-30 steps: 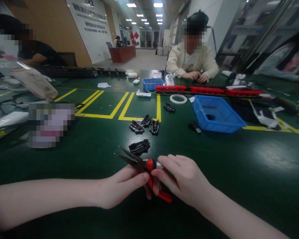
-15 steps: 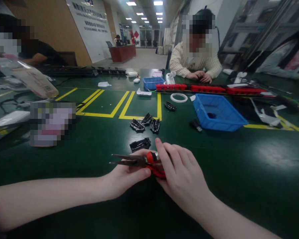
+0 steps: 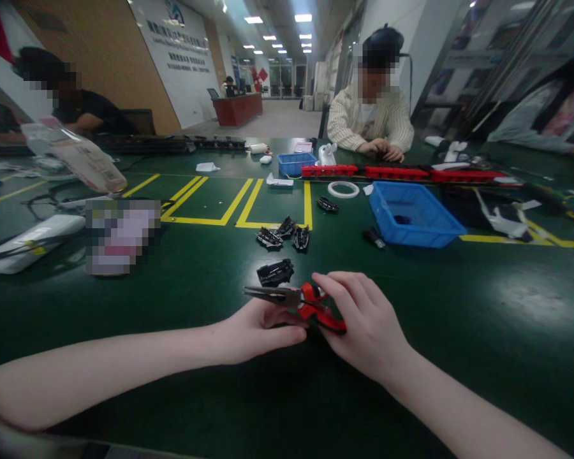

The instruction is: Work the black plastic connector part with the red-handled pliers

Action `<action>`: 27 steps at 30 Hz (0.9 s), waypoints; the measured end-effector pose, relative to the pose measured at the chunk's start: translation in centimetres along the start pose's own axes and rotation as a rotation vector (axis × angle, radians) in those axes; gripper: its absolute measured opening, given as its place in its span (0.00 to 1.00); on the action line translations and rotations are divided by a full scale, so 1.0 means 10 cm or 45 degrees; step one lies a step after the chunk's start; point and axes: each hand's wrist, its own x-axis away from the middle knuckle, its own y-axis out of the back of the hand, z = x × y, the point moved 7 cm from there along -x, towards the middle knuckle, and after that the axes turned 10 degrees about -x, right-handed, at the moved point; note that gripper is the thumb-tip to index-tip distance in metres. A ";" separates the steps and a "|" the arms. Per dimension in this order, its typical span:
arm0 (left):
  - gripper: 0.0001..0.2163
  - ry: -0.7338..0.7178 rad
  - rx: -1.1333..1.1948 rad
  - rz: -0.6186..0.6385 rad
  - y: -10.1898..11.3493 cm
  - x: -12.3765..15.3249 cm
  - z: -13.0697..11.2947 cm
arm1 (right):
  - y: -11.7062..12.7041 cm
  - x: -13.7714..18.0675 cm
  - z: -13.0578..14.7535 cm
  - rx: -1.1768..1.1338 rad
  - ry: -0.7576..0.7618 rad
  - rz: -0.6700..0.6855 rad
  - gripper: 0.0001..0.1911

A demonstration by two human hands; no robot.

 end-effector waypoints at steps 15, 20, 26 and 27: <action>0.08 -0.163 -1.273 -0.561 0.94 -0.01 -0.37 | 0.03 -0.02 -0.32 0.008 -0.223 0.046 0.19; 0.13 -0.042 -1.385 -0.349 0.91 -0.07 -0.17 | 0.02 -0.01 -0.44 -0.054 -0.340 0.063 0.17; 0.20 -0.015 -1.562 -0.189 0.81 -0.09 -0.10 | -0.09 0.02 -0.59 -0.114 -0.461 0.160 0.18; 0.19 -0.016 -1.540 -0.180 0.81 -0.09 -0.10 | -0.11 0.02 -0.61 -0.125 -0.472 0.177 0.18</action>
